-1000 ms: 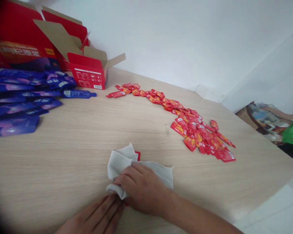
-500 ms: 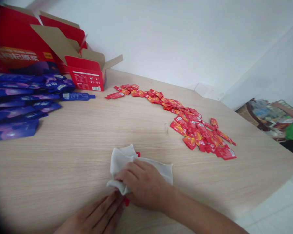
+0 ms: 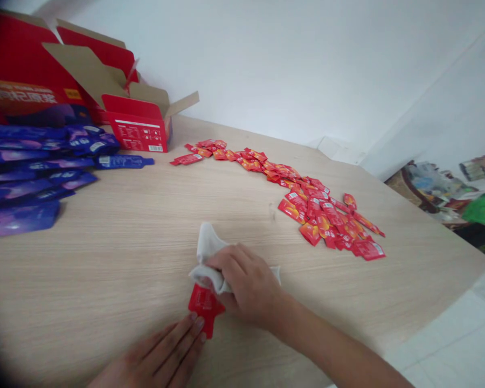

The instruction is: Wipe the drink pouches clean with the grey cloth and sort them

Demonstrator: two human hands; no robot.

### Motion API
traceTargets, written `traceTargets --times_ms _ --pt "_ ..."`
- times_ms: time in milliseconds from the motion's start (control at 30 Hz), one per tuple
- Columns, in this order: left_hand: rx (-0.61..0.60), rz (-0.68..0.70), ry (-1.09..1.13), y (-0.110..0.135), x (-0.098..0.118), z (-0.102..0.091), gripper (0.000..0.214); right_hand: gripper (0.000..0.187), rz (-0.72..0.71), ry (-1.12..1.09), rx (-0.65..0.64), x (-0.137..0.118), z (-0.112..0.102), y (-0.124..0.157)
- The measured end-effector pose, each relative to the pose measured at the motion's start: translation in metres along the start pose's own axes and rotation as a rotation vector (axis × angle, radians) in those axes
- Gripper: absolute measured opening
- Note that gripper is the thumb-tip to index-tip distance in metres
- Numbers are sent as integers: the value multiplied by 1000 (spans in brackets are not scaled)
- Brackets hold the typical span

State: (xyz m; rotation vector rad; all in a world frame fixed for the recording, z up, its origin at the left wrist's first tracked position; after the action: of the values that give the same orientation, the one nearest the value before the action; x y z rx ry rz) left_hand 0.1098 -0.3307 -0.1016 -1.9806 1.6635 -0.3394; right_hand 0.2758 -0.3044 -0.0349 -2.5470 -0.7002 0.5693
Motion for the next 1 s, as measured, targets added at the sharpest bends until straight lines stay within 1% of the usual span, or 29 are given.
traceTargets --times_ms 67,100,167,233,300,400,467,533,600,633,700,733,767,800,833,900,1000 --pt "19 -25 12 -3 -2 -4 48 17 -73 -11 -108 -26 12 10" --pt "23 -37 15 -4 -2 -5 51 17 -93 -2 -164 -33 20 15" --pt "26 -49 22 -7 -3 -7 54 16 -93 11 -220 -30 35 21" --pt "20 -45 25 -7 -3 -8 54 14 -62 15 -207 -12 44 20" --pt "12 -34 33 -7 -3 -8 55 15 8 31 -177 18 46 13" --pt "6 -34 35 -6 -4 -6 53 18 113 118 -177 60 38 -1" --pt "2 -39 32 -4 -4 -3 49 18 146 163 -152 71 26 -7" --pt "5 -25 27 -2 -3 1 44 16 160 152 -75 62 12 -7" --pt "12 -8 14 0 -1 2 38 14 140 94 -11 37 4 -1" --pt "6 -3 8 1 0 3 38 13 107 61 -16 20 5 3" --pt "2 -9 9 1 0 2 39 15 7 13 -110 -11 18 12" --pt "1 -17 14 1 0 1 41 16 -37 -2 -163 -21 26 16" --pt "0 -26 17 0 -1 0 43 18 -63 -10 -203 -25 33 19" --pt "7 -32 20 0 -1 -1 45 19 -69 -10 -223 -22 39 20" --pt "12 -38 22 -1 -1 -1 46 20 -55 -3 -224 -13 43 18" --pt "22 -29 20 -1 -1 0 46 21 16 47 -188 19 44 11" --pt "21 -12 29 1 -3 4 39 18 132 175 -107 70 29 -3"
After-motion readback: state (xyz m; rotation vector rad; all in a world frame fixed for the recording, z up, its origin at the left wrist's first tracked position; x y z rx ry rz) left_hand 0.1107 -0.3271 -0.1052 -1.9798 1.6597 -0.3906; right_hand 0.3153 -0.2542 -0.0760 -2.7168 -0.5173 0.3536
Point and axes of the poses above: each hand's wrist, its own y-axis away from the middle knuckle, its own z-axis out of the palm, x = y × z, the point moved 7 cm from there along -y, towards the middle knuckle, and after that the axes turned 8 degrees about -z, right-handed, at the moved point
